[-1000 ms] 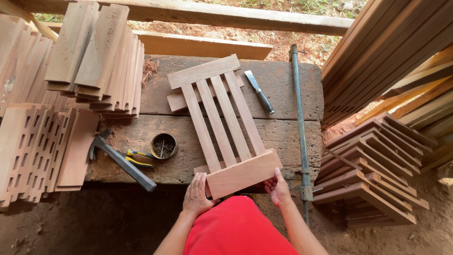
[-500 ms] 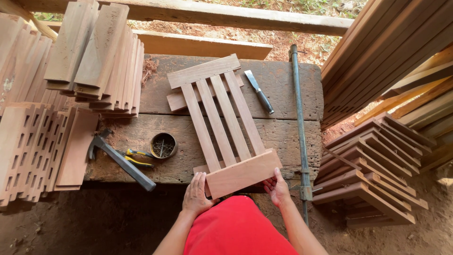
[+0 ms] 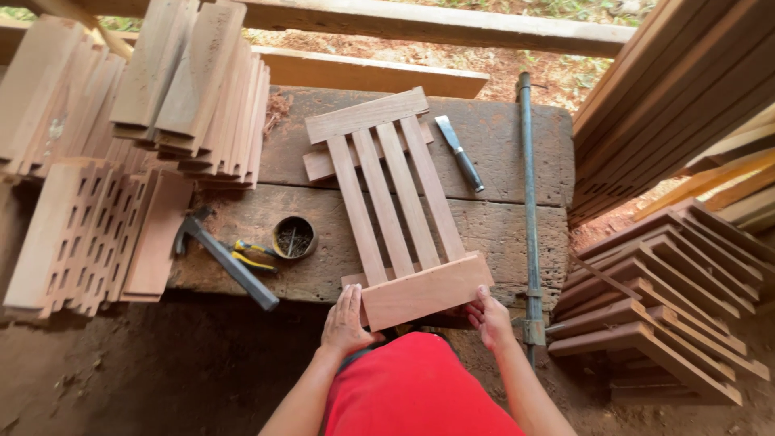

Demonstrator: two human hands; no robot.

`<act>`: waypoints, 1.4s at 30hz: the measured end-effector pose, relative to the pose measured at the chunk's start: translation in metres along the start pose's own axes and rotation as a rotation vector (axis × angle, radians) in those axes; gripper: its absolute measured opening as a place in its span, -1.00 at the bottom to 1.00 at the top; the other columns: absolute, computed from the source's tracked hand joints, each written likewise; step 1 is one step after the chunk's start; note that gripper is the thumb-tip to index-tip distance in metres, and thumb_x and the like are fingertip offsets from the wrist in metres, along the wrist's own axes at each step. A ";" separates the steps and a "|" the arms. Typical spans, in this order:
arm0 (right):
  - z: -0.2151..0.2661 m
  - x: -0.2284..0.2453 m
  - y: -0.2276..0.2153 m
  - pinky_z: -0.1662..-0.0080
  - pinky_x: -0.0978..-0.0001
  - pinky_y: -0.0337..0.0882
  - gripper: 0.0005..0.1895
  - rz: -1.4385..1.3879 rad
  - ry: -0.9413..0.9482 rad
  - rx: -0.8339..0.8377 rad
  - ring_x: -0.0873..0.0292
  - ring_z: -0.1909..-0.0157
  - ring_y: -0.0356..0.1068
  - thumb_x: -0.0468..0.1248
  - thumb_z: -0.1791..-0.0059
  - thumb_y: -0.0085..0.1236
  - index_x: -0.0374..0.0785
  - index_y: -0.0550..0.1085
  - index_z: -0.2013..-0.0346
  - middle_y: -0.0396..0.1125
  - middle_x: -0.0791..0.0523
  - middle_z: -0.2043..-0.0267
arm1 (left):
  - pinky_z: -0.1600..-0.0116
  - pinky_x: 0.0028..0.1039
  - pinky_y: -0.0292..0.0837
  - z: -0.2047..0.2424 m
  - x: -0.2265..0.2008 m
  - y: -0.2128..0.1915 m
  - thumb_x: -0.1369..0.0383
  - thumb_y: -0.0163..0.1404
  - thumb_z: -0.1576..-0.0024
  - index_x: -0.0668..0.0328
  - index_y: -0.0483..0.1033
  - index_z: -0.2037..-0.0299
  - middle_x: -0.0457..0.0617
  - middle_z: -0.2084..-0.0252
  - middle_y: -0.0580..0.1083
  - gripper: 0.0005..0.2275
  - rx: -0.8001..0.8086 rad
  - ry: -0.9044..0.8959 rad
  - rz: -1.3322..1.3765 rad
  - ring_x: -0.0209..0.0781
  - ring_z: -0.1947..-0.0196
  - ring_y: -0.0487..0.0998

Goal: The person assembles a small slatted wooden frame on a rustic workbench. They take nails from a tin cup, position wooden slats across cross rails, and hammer the nails in, using pliers to hold or straighten nails, then press the assembled frame together and continue nailing.

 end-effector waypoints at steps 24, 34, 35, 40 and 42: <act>0.000 -0.017 -0.001 0.14 0.35 0.31 -0.60 -0.128 -0.140 -0.002 0.21 0.17 0.31 0.12 -0.14 0.07 -0.13 0.41 0.01 0.36 0.14 0.11 | -0.37 -0.13 0.16 0.004 -0.008 -0.011 0.03 0.37 0.31 0.35 0.04 -0.41 0.24 -0.43 0.14 0.08 -0.058 0.040 0.078 0.18 -0.45 0.13; 0.046 -0.084 0.091 -0.10 0.10 0.25 -0.53 -0.143 -0.034 -0.101 0.11 0.08 0.31 0.10 -0.19 -0.06 -0.27 0.37 -0.07 0.30 0.08 0.10 | -0.36 -0.21 0.12 -0.020 0.064 -0.142 0.20 0.21 0.04 0.28 0.32 -0.28 0.11 -0.28 0.39 -0.34 -0.113 0.251 0.179 0.04 -0.32 0.33; 0.058 -0.084 0.101 -0.19 0.06 0.17 -0.51 -0.162 -0.021 -0.105 0.09 -0.02 0.23 0.10 -0.18 -0.09 -0.25 0.31 -0.15 0.22 0.08 0.01 | -0.24 -0.22 0.25 -0.020 0.086 -0.174 0.23 0.20 0.05 0.29 0.40 -0.17 0.11 -0.12 0.45 -0.43 -0.244 0.146 0.195 0.05 -0.13 0.42; 0.067 -0.096 0.119 -0.20 0.17 0.27 -0.41 -0.231 -0.030 -0.180 0.08 -0.11 0.20 0.11 -0.18 -0.11 -0.31 0.21 -0.28 0.17 -0.03 -0.17 | -0.20 -0.23 0.33 -0.029 0.216 -0.192 0.19 0.17 -0.02 0.27 0.49 -0.09 0.09 -0.07 0.52 -0.54 -0.412 -0.095 0.042 0.04 -0.11 0.48; 0.061 -0.099 0.113 -0.11 0.18 0.30 -0.45 -0.269 -0.052 -0.230 0.10 -0.04 0.24 0.11 -0.15 0.01 -0.22 0.27 -0.22 0.23 0.01 -0.11 | -0.25 -0.19 0.27 -0.044 0.247 -0.189 0.16 0.16 -0.06 0.22 0.50 -0.11 0.04 -0.08 0.52 -0.55 -0.323 -0.122 0.005 -0.03 -0.17 0.44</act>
Point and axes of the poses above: each hand's wrist, its own z-axis away from the middle knuckle, its own y-axis out of the palm, x = y × z, the point moved 7 cm from there along -z, towards the middle knuckle
